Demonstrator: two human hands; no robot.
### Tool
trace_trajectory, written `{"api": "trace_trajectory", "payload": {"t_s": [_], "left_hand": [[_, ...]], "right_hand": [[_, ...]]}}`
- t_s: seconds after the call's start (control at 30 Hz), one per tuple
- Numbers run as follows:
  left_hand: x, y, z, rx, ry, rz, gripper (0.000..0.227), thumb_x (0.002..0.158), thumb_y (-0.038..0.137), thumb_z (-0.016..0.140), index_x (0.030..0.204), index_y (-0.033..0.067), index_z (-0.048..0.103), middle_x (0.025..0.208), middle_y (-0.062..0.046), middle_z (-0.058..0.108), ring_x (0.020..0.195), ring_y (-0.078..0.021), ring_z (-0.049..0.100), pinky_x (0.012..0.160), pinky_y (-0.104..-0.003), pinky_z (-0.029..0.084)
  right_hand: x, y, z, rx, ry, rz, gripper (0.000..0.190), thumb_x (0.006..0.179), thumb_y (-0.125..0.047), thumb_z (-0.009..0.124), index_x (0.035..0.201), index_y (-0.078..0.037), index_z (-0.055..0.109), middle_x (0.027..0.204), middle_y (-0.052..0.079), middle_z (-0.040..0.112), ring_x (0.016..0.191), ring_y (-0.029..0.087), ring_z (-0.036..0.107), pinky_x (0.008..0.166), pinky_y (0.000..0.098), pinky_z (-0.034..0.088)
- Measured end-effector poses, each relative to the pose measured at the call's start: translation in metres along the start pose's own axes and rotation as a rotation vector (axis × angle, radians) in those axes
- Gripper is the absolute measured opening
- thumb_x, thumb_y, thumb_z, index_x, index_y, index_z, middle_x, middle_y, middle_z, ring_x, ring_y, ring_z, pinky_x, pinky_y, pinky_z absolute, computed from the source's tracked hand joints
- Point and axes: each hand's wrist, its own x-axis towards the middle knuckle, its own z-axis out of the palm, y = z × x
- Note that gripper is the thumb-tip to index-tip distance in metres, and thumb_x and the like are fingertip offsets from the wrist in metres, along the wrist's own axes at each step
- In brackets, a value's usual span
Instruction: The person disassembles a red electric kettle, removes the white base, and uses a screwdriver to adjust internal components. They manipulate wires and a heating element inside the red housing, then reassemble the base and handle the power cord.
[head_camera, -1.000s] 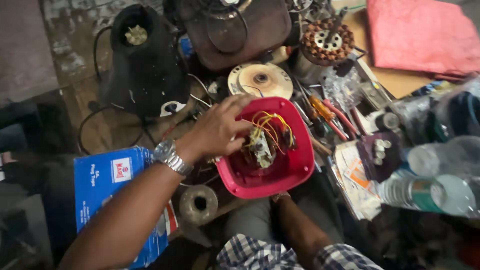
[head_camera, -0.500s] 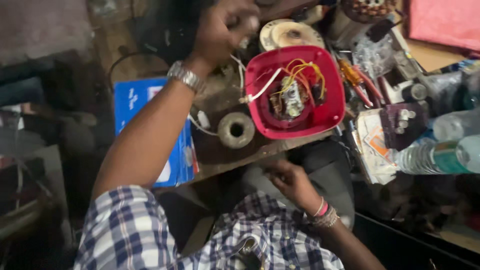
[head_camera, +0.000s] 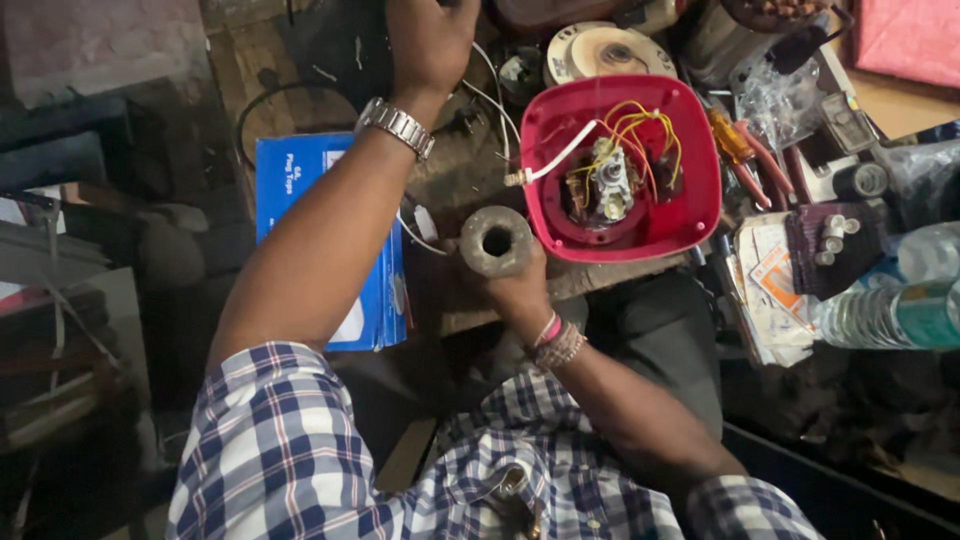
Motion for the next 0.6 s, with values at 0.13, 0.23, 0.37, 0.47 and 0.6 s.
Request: {"api": "trace_trajectory", "payload": {"t_s": [0.13, 0.23, 0.37, 0.47, 0.6], "left_hand": [[0.002, 0.002, -0.006, -0.041, 0.046, -0.114, 0.027, 0.091, 0.021, 0.076, 0.078, -0.0019, 0.067, 0.070, -0.016, 0.072, 0.064, -0.0321, 0.073, 0.058, -0.041, 0.052], [0.000, -0.004, -0.004, -0.086, 0.086, -0.119, 0.025, 0.093, 0.021, 0.075, 0.082, -0.0007, 0.069, 0.075, -0.015, 0.075, 0.069, -0.0284, 0.077, 0.060, -0.038, 0.055], [-0.006, -0.017, 0.006, -0.179, 0.130, -0.307, 0.026, 0.092, 0.022, 0.074, 0.093, -0.0017, 0.065, 0.077, -0.009, 0.078, 0.067, -0.0173, 0.079, 0.060, -0.033, 0.057], [-0.010, -0.035, 0.006, -0.390, 0.143, -0.246, 0.022, 0.099, 0.020, 0.075, 0.099, 0.0008, 0.065, 0.086, -0.007, 0.077, 0.077, -0.0134, 0.071, 0.070, -0.032, 0.056], [-0.002, -0.043, 0.005, -0.561, 0.164, -0.453, 0.017, 0.098, 0.019, 0.072, 0.097, 0.0020, 0.068, 0.083, -0.004, 0.071, 0.074, -0.0115, 0.063, 0.065, -0.029, 0.050]], "right_hand": [[0.019, -0.010, 0.007, 0.033, -0.007, -0.031, 0.040, 0.077, -0.006, 0.086, 0.113, -0.004, 0.066, 0.105, 0.002, 0.072, 0.095, 0.012, 0.070, 0.086, 0.0293, 0.058], [0.033, -0.042, 0.005, 0.323, -0.074, 0.075, 0.039, 0.077, -0.002, 0.084, 0.112, -0.004, 0.067, 0.106, 0.002, 0.072, 0.095, 0.013, 0.070, 0.085, 0.0300, 0.059], [0.052, -0.085, 0.003, 0.583, -0.146, 0.201, 0.030, 0.083, 0.004, 0.085, 0.104, 0.000, 0.064, 0.089, 0.009, 0.068, 0.076, 0.019, 0.066, 0.066, 0.0354, 0.055], [0.068, -0.099, 0.007, 0.621, -0.087, 0.125, 0.035, 0.078, 0.003, 0.083, 0.108, -0.002, 0.066, 0.097, 0.006, 0.073, 0.087, 0.016, 0.071, 0.078, 0.0327, 0.059], [0.095, -0.075, 0.033, 0.361, 0.082, -0.121, 0.032, 0.083, -0.001, 0.083, 0.110, -0.003, 0.065, 0.103, 0.002, 0.071, 0.093, 0.014, 0.070, 0.083, 0.0300, 0.059]]}}
